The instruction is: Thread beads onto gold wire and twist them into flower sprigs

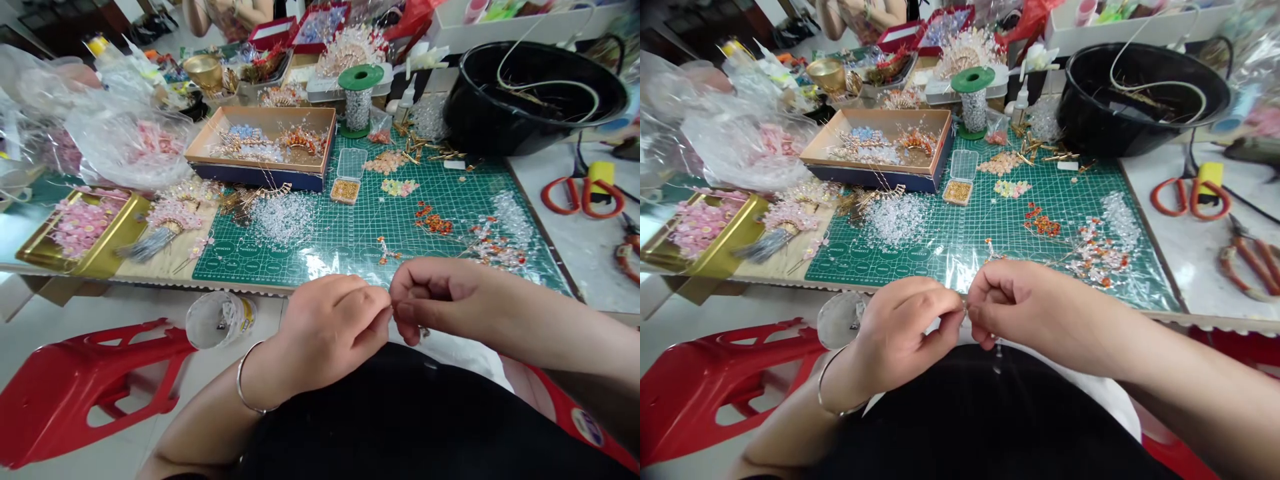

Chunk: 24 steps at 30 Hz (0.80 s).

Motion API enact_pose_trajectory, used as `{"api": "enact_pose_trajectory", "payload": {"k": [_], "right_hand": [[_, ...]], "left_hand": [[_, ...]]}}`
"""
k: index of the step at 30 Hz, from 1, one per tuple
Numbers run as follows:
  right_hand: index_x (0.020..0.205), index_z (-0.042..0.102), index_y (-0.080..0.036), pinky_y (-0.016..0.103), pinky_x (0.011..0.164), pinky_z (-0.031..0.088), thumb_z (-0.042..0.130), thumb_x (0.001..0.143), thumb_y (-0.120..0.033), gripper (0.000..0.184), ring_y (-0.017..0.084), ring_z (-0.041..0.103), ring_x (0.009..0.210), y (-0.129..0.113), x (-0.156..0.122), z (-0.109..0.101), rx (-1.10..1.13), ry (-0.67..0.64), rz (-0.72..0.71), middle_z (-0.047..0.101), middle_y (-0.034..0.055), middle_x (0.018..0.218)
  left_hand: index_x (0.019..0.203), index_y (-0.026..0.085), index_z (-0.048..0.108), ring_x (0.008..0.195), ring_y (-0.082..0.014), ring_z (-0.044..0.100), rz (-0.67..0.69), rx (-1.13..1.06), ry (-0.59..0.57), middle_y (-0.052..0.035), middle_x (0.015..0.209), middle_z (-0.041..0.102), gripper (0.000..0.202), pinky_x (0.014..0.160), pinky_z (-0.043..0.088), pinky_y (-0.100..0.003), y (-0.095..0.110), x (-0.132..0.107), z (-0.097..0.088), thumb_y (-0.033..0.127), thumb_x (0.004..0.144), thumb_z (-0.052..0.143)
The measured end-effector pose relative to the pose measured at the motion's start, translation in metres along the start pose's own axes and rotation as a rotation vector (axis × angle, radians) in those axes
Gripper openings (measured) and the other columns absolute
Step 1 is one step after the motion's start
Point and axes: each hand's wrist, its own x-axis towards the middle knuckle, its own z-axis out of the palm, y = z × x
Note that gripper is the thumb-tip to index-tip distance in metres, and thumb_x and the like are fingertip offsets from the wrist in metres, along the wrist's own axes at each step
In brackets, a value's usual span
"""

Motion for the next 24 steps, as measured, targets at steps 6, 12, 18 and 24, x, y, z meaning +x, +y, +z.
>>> {"api": "enact_pose_trajectory", "payload": {"k": [6, 12, 18, 24], "right_hand": [[0.075, 0.06, -0.023, 0.024, 0.05, 0.039, 0.063, 0.087, -0.029, 0.014, 0.012, 0.055, 0.053, 0.006, 0.001, 0.012, 0.037, 0.106, 0.017, 0.055, -0.0049, 0.06], [0.075, 0.055, -0.022, 0.022, 0.044, 0.018, 0.065, 0.084, -0.029, 0.016, 0.007, 0.028, 0.046, 0.016, 0.006, 0.018, 0.441, 0.141, 0.007, 0.041, -0.0084, 0.055], [0.069, 0.057, -0.02, 0.02, 0.042, 0.013, 0.079, 0.073, -0.031, 0.025, 0.004, 0.02, 0.044, 0.018, 0.01, 0.022, 0.769, 0.131, 0.067, 0.033, -0.0111, 0.049], [0.068, 0.057, -0.021, 0.02, 0.041, 0.013, 0.08, 0.072, -0.03, 0.025, 0.004, 0.016, 0.044, 0.02, 0.011, 0.023, 0.805, 0.16, 0.091, 0.03, -0.0116, 0.05]], "left_hand": [[0.083, 0.018, 0.059, 0.057, -0.0085, 0.049, -0.183, -0.164, -0.076, 0.0033, 0.066, 0.061, 0.011, 0.058, 0.041, -0.024, 0.005, 0.003, -0.005, 0.013, 0.092, 0.058], [0.114, 0.019, 0.06, 0.061, -0.0099, 0.061, -0.704, -0.836, -0.175, -0.0042, 0.088, 0.074, 0.018, 0.057, 0.046, -0.023, 0.005, 0.0, -0.008, 0.028, 0.1, 0.053], [0.111, 0.02, 0.058, 0.056, -0.0094, 0.066, -0.955, -1.224, -0.226, -0.0046, 0.093, 0.077, 0.019, 0.052, 0.043, -0.021, -0.004, -0.001, -0.012, 0.024, 0.099, 0.045], [0.111, 0.02, 0.065, 0.085, -0.0168, 0.072, -0.901, -0.924, -0.227, -0.0057, 0.107, 0.074, 0.024, 0.076, 0.055, -0.03, -0.005, -0.003, -0.019, 0.034, 0.102, 0.048]]}}
